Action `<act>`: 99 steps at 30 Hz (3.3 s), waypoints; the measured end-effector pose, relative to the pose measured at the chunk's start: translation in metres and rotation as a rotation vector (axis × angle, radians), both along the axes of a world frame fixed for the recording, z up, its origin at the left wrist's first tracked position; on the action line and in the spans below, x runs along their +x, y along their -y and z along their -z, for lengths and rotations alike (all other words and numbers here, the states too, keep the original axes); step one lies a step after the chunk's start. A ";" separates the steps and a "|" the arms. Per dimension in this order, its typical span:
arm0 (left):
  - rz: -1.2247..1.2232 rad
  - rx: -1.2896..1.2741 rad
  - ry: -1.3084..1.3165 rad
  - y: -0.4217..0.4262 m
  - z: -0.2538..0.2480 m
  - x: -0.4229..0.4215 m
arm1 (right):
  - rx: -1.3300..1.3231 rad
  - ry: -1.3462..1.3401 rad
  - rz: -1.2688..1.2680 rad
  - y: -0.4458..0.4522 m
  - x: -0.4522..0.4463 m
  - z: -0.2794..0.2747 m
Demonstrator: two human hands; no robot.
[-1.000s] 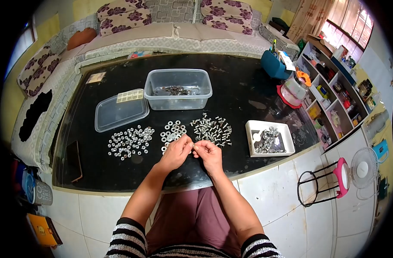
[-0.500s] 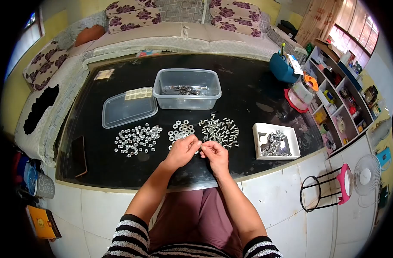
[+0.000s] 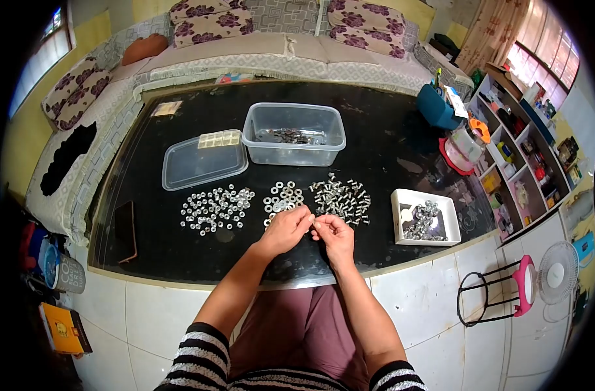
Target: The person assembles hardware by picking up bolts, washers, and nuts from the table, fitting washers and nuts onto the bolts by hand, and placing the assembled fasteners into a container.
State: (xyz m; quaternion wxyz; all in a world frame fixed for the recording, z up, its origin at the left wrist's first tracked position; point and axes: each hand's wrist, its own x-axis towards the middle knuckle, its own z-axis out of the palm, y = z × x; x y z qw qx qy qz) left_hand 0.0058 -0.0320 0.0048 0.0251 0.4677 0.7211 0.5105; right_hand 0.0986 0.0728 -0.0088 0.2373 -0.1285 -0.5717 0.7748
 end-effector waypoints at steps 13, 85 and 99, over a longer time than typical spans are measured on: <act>-0.036 -0.115 -0.090 0.004 -0.005 0.001 | 0.017 -0.007 -0.006 0.000 0.000 0.002; 0.044 -0.071 0.147 0.009 -0.019 0.009 | 0.029 0.028 0.003 0.000 0.001 -0.005; 0.057 -0.100 0.127 0.008 -0.015 0.007 | 0.010 0.013 -0.026 -0.001 0.000 0.001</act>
